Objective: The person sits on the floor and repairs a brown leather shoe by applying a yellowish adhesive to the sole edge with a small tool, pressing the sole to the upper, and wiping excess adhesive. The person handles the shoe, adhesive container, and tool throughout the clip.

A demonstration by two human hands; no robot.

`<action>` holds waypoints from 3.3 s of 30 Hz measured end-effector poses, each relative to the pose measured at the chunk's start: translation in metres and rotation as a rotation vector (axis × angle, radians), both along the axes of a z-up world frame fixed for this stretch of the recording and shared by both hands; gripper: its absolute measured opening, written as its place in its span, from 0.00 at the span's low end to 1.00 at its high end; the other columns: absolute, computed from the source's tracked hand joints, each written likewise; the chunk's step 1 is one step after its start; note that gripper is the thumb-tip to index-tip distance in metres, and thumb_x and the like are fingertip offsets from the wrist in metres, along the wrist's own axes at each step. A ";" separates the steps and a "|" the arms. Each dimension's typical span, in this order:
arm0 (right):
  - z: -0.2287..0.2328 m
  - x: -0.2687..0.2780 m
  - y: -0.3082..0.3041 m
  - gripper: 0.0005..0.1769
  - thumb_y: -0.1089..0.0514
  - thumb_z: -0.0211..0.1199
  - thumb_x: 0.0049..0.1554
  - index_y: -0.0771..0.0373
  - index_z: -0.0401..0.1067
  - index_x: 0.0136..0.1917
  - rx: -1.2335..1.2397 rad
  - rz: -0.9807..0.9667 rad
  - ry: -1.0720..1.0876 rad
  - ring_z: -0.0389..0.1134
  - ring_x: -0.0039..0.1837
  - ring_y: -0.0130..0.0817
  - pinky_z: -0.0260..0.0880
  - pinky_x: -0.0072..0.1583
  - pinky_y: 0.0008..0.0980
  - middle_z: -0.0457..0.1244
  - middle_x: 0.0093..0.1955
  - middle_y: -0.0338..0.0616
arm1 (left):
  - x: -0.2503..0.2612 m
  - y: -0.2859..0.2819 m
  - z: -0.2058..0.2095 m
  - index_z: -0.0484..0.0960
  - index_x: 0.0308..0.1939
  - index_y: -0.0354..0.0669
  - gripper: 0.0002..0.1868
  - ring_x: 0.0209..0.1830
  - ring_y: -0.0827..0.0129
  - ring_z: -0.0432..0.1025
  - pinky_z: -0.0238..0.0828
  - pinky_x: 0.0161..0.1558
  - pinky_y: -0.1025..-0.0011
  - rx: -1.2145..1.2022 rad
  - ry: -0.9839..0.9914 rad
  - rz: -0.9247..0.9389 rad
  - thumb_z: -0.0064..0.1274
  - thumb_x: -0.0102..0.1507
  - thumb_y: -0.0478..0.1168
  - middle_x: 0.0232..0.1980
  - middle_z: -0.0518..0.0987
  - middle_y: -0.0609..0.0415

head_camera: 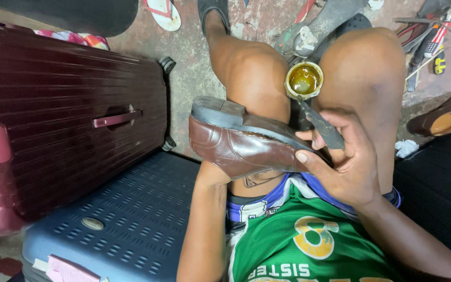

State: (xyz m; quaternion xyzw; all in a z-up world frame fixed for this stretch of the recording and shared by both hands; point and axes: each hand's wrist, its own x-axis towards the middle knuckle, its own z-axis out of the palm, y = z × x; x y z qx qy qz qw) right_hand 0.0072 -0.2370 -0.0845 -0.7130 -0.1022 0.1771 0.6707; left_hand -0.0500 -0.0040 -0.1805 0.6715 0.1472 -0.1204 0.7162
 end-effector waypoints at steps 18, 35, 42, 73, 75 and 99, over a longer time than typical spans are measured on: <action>-0.001 0.004 0.003 0.28 0.71 0.66 0.56 0.69 0.61 0.66 -0.008 -0.019 -0.111 0.68 0.59 0.28 0.68 0.64 0.27 0.58 0.52 0.39 | -0.024 0.026 0.127 0.84 0.50 0.34 0.11 0.41 0.72 0.75 0.75 0.46 0.68 0.458 0.267 0.139 0.53 0.66 0.34 0.41 0.85 0.50; 0.000 0.006 0.009 0.24 0.65 0.69 0.57 0.66 0.65 0.65 -0.226 -0.017 -0.128 0.62 0.52 0.20 0.66 0.56 0.21 0.62 0.51 0.36 | 0.030 0.020 0.146 0.76 0.62 0.37 0.19 0.70 0.55 0.71 0.67 0.72 0.64 0.709 -0.416 0.159 0.59 0.69 0.36 0.67 0.74 0.43; -0.008 0.014 0.005 0.16 0.64 0.62 0.66 0.66 0.65 0.65 -0.208 -0.078 -0.197 0.56 0.48 0.20 0.58 0.52 0.19 0.58 0.50 0.35 | 0.015 0.000 0.124 0.77 0.47 0.40 0.06 0.48 0.64 0.72 0.71 0.54 0.70 0.450 -0.476 0.739 0.57 0.69 0.36 0.49 0.77 0.49; 0.036 0.015 -0.016 0.25 0.60 0.65 0.56 0.62 0.56 0.62 -0.078 -0.079 -0.283 0.58 0.57 0.27 0.59 0.64 0.26 0.54 0.54 0.39 | -0.014 -0.036 0.193 0.81 0.54 0.42 0.15 0.45 0.63 0.80 0.78 0.46 0.68 0.625 -0.635 0.139 0.59 0.63 0.32 0.48 0.81 0.53; 0.030 0.015 -0.023 0.24 0.59 0.65 0.57 0.62 0.57 0.62 0.079 -0.121 -0.162 0.59 0.58 0.27 0.61 0.64 0.27 0.56 0.55 0.41 | -0.017 -0.029 0.195 0.83 0.45 0.42 0.09 0.37 0.63 0.79 0.77 0.40 0.67 0.571 -0.550 0.301 0.62 0.60 0.31 0.42 0.83 0.53; 0.006 0.032 -0.021 0.21 0.56 0.62 0.58 0.62 0.59 0.61 0.244 0.007 -0.041 0.58 0.59 0.30 0.58 0.64 0.28 0.56 0.57 0.43 | 0.001 -0.039 0.223 0.81 0.45 0.33 0.14 0.48 0.59 0.76 0.73 0.42 0.65 0.916 -0.848 -0.170 0.55 0.56 0.36 0.48 0.79 0.48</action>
